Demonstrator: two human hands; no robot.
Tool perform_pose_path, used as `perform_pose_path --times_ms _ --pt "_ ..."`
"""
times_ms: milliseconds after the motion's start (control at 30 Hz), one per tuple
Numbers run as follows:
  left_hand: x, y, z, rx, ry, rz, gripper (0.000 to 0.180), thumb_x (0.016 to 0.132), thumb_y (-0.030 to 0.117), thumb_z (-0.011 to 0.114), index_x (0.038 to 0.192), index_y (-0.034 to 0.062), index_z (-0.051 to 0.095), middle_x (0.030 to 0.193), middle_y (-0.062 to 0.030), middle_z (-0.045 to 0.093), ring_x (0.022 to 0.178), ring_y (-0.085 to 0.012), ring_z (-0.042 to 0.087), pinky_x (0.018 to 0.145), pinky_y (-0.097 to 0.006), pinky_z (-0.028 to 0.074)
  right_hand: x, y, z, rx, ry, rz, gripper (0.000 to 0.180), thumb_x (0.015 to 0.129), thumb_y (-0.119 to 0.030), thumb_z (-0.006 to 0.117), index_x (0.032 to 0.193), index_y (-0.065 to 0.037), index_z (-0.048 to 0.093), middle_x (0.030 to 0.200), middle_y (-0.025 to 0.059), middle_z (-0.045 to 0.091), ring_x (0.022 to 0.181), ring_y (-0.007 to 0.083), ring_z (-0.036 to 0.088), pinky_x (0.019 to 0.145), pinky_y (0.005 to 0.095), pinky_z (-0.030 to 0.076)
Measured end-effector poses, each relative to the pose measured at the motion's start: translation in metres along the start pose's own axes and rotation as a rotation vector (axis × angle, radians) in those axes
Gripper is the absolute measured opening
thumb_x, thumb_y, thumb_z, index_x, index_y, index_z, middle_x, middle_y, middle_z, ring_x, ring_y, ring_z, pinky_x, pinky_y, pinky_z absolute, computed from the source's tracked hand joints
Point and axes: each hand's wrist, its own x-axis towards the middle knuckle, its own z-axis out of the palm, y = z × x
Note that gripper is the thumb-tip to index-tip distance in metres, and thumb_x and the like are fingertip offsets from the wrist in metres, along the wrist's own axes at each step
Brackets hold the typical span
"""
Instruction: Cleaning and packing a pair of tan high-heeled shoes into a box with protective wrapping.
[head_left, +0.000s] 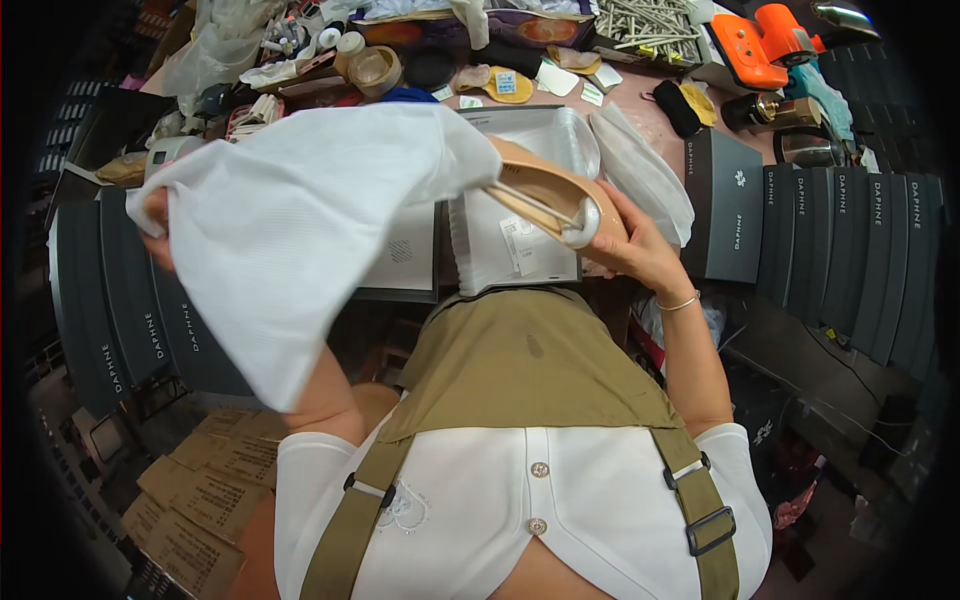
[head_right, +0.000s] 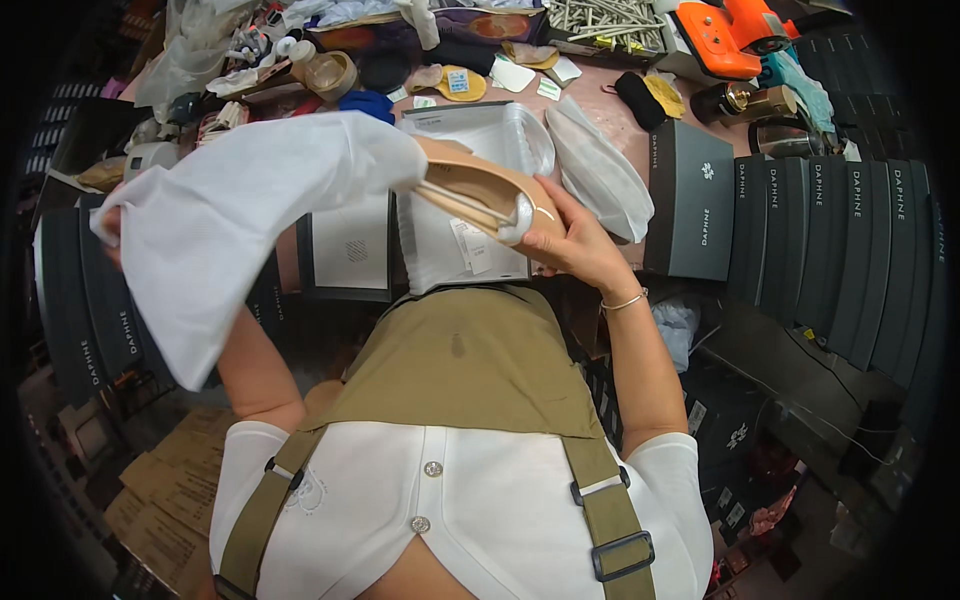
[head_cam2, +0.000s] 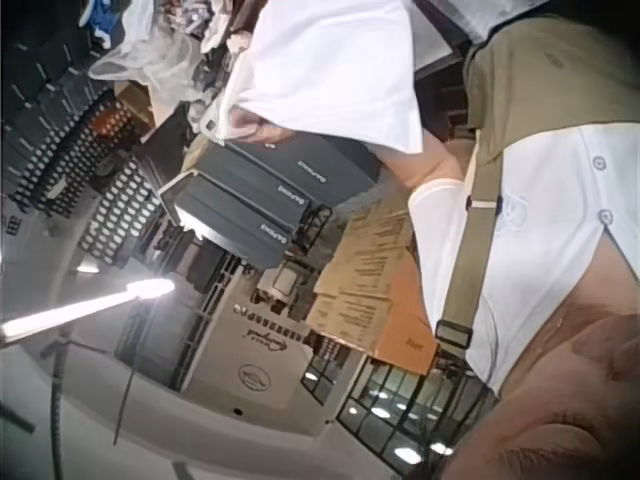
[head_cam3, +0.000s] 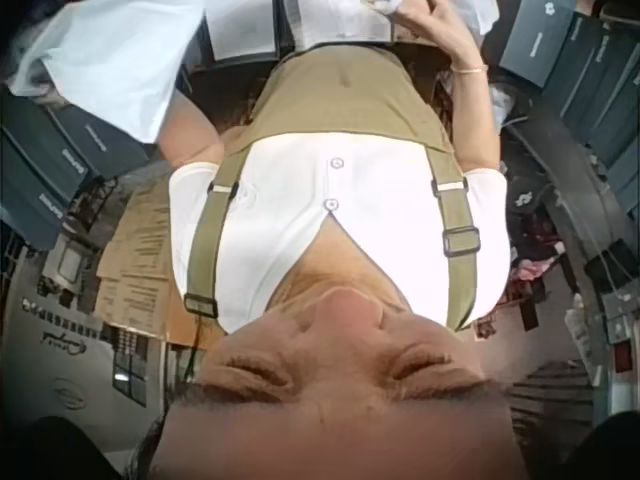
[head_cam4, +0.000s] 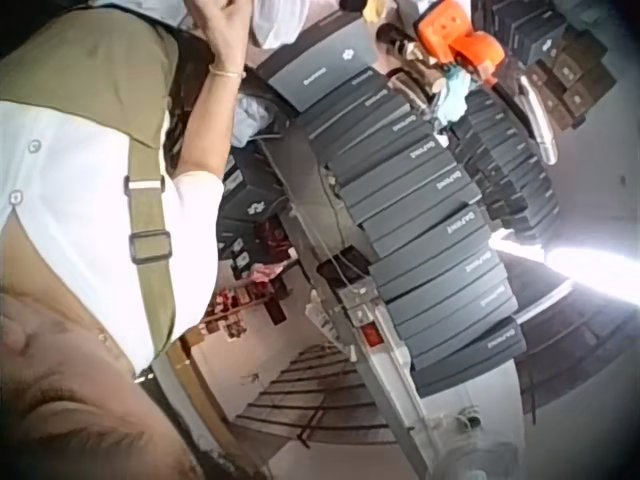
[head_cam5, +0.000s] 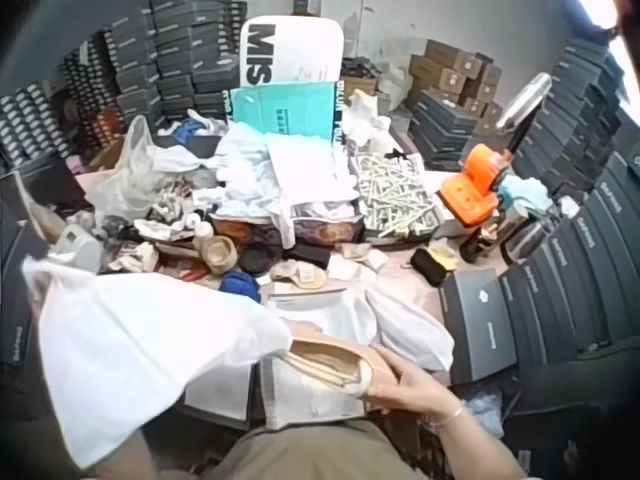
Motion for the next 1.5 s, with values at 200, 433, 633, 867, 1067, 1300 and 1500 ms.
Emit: perform_pose_path --times_ms 200,433,633,867,1067,1300,1500 --pt "-0.027 -0.160 -0.100 2.230 -0.843 -0.345 0.033 0.077 0.011 0.064 0.109 0.0075 0.062 0.109 -0.0119 0.059 0.107 -0.0297 0.055 0.104 -0.061 0.026 -0.009 -0.025 -0.002 -0.314 0.169 -0.129 0.077 0.077 -0.026 0.077 0.138 -0.005 0.036 0.112 0.0129 0.060 0.087 0.0145 0.058 0.064 0.0248 0.051" --pt "-0.001 -0.096 0.061 1.220 -0.550 -0.118 0.062 0.081 0.033 0.068 0.130 0.0023 0.047 0.122 -0.0218 0.056 0.111 -0.0339 0.055 0.097 -0.039 0.041 -0.006 -0.092 -0.016 -0.946 -0.171 -0.294 0.072 0.068 -0.026 0.079 0.128 -0.002 0.047 0.105 0.0221 0.063 0.094 0.0381 0.061 0.078 0.0398 0.048" --pt "0.004 -0.168 0.063 0.484 -0.329 -0.703 0.071 0.090 0.036 0.062 0.140 0.0038 0.025 0.130 -0.0160 0.045 0.112 -0.0254 0.051 0.095 -0.036 0.042 0.033 -0.108 0.007 -1.009 0.109 -0.717 0.043 0.075 -0.028 0.073 0.104 0.000 0.060 0.093 0.0179 0.062 0.084 0.0365 0.060 0.075 0.0406 0.048" --pt "-0.036 -0.226 0.073 0.504 0.087 -0.306 0.065 0.096 0.028 0.054 0.142 0.0007 0.018 0.135 -0.0166 0.039 0.124 -0.0234 0.038 0.105 -0.033 0.030 0.042 0.024 0.060 -0.515 0.229 -0.207 0.028 0.089 -0.026 0.055 0.087 0.002 0.057 0.083 0.0147 0.061 0.072 0.0267 0.063 0.064 0.0345 0.051" --pt "-0.015 -0.246 0.061 0.955 0.034 -0.260 0.080 0.093 0.031 0.058 0.148 0.0029 0.008 0.149 -0.0213 0.020 0.136 -0.0275 0.026 0.110 -0.037 0.024 0.042 0.033 -0.068 -1.039 0.475 -0.226 0.028 0.086 -0.030 0.060 0.090 -0.002 0.056 0.090 0.0205 0.060 0.076 0.0370 0.062 0.064 0.0483 0.050" --pt "-0.034 -0.233 0.095 0.546 -0.038 -0.403 0.065 0.087 0.015 0.065 0.141 -0.0008 0.030 0.143 -0.0174 0.034 0.136 -0.0264 0.030 0.109 -0.040 0.028 0.086 0.047 -0.162 -1.500 0.147 0.287 0.057 0.063 -0.042 0.076 0.103 -0.004 0.062 0.099 0.0185 0.065 0.089 0.0320 0.065 0.077 0.0407 0.053" --pt "-0.066 -0.217 0.093 0.537 -0.126 -0.353 0.079 0.082 0.019 0.073 0.143 0.0007 0.026 0.146 -0.0175 0.030 0.138 -0.0282 0.027 0.110 -0.041 0.028 0.019 -0.044 -0.125 -0.434 0.139 -0.013 0.056 0.072 -0.033 0.075 0.112 0.003 0.060 0.094 0.0090 0.067 0.081 0.0178 0.064 0.073 0.0326 0.052"
